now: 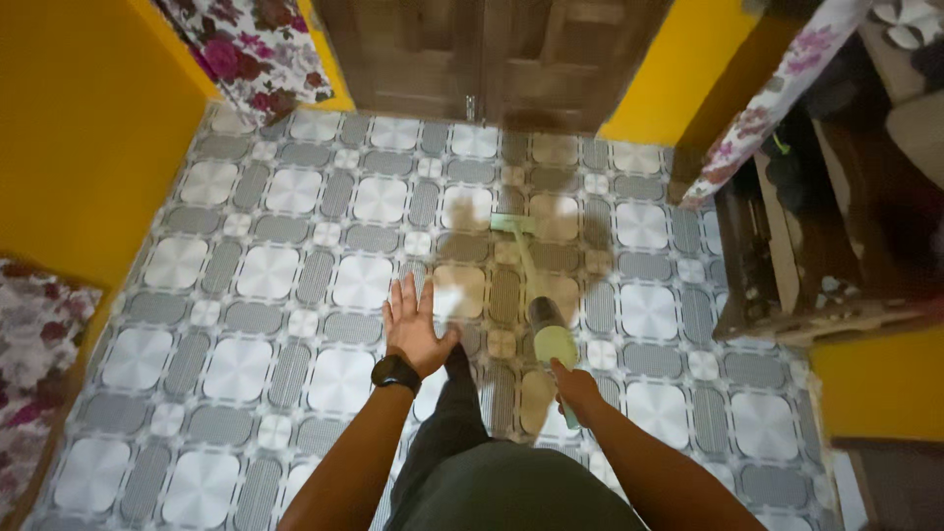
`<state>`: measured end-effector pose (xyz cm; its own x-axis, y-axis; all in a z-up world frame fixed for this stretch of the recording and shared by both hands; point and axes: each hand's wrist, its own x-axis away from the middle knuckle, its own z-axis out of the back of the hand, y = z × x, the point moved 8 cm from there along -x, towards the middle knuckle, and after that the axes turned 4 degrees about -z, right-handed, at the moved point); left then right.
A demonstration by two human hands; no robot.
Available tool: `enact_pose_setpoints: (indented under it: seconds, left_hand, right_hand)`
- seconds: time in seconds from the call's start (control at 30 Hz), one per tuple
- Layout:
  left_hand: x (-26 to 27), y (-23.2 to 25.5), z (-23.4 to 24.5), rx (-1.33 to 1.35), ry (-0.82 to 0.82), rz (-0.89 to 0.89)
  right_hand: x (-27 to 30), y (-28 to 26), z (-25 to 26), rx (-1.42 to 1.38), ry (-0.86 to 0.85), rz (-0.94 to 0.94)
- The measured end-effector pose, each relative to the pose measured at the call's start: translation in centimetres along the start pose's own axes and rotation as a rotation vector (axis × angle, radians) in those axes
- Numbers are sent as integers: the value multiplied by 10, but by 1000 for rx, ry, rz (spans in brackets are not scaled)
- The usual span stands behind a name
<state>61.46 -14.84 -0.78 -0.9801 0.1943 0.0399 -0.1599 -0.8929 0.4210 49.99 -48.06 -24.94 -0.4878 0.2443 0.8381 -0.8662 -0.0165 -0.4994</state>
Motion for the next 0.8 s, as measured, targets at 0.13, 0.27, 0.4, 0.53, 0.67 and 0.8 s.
enact_pose_setpoints:
  seconds: [0.13, 0.27, 0.4, 0.53, 0.67, 0.8]
  left_hand:
    - [-86, -13, 11, 34, 5, -23]
    - [-170, -21, 35, 14, 34, -80]
    - [-248, -27, 52, -50, 35, -96]
    - [-302, -27, 59, -34, 72, -96]
    - [-361, -24, 56, -53, 39, -77]
    - [-417, -11, 59, -83, 57, -76]
  right_hand:
    - [-48, -71, -8, 4, 0, 38]
    - [-86, -145, -17, -14, -6, 35]
    - [-120, -208, -16, 12, 30, 14]
    - [-152, -256, -13, -13, 10, 2]
    - [-184, -303, -1, 8, 19, 6]
    - [-214, -345, 12, 33, 0, 11]
